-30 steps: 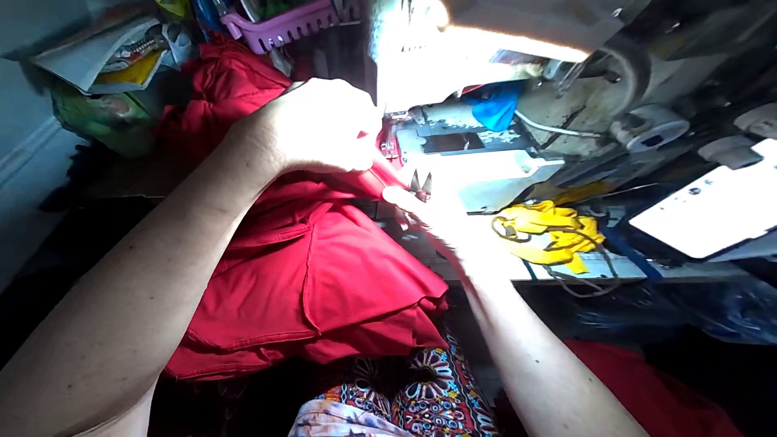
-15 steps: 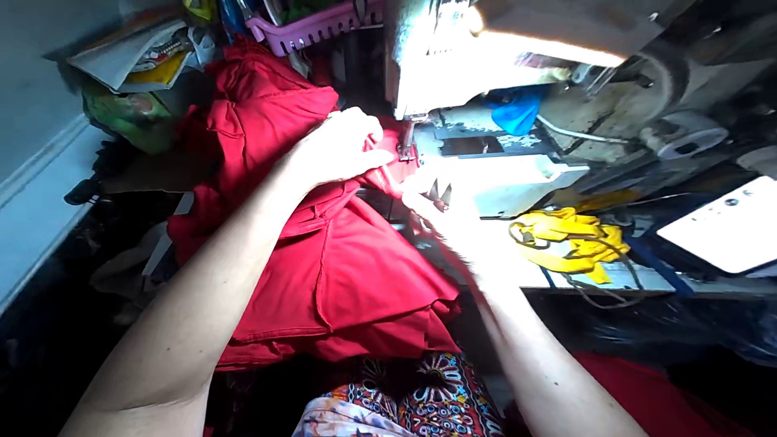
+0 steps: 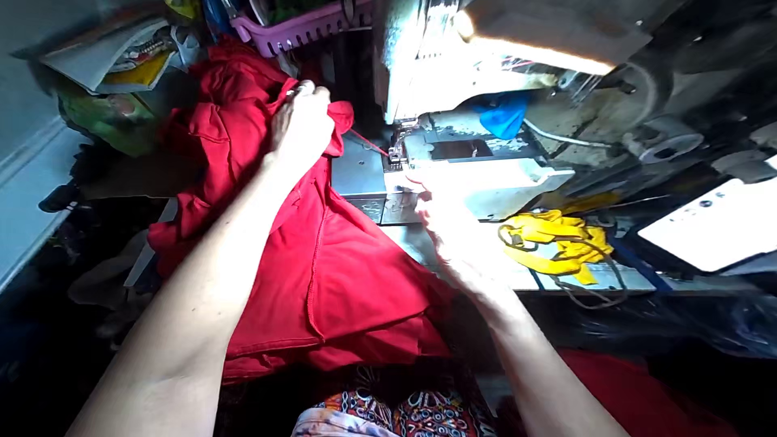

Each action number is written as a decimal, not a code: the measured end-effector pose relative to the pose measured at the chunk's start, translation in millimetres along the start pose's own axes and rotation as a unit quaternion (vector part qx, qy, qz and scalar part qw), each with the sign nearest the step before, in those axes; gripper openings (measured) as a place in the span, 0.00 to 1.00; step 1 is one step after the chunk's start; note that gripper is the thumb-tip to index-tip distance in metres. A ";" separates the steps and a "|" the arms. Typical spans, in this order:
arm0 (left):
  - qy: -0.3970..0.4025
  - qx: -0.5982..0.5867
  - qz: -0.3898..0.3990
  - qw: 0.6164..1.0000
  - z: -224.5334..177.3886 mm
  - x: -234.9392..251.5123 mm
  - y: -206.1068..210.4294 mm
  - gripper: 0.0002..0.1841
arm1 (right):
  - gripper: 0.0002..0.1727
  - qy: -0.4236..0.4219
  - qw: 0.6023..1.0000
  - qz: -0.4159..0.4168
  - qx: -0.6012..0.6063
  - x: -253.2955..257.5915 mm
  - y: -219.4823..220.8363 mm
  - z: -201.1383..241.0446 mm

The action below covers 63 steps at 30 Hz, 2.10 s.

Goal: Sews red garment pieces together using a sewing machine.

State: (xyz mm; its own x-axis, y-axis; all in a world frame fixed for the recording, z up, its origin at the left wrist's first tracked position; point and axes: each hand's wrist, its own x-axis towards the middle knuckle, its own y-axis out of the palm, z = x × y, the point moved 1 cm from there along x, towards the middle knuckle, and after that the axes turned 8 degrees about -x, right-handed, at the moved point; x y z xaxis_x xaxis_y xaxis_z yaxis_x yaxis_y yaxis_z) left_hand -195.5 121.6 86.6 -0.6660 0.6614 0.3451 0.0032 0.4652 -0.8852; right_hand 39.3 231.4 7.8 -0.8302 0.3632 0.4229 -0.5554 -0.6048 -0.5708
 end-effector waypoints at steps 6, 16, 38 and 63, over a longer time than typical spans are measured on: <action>0.038 -0.153 -0.004 0.987 1.9 -46.9 -54.1 0.08 | 0.20 -0.035 0.970 -0.037 -0.237 15.8 -11.4 7.2; 0.136 -0.389 0.017 0.911 17.8 -113.5 -70.0 0.09 | 0.16 -0.115 0.964 -0.020 -0.240 67.4 11.5 9.5; 0.017 -0.189 -0.195 0.962 0.1 -263.2 -50.5 0.14 | 0.09 -0.140 0.934 0.312 0.101 -105.0 2.0 51.5; 0.010 -0.442 -0.003 0.897 -62.9 -231.8 -4.0 0.12 | 0.03 0.130 0.975 0.068 0.165 -75.0 7.9 61.6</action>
State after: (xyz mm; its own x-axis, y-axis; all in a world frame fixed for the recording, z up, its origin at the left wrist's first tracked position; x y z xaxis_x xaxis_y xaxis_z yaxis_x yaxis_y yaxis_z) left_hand 5.8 3.5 29.7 -0.6550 0.6633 0.3619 0.5957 0.7480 -0.2927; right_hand 100.2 155.6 14.9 -0.9032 0.4048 0.1426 -0.4289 -0.8394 -0.3338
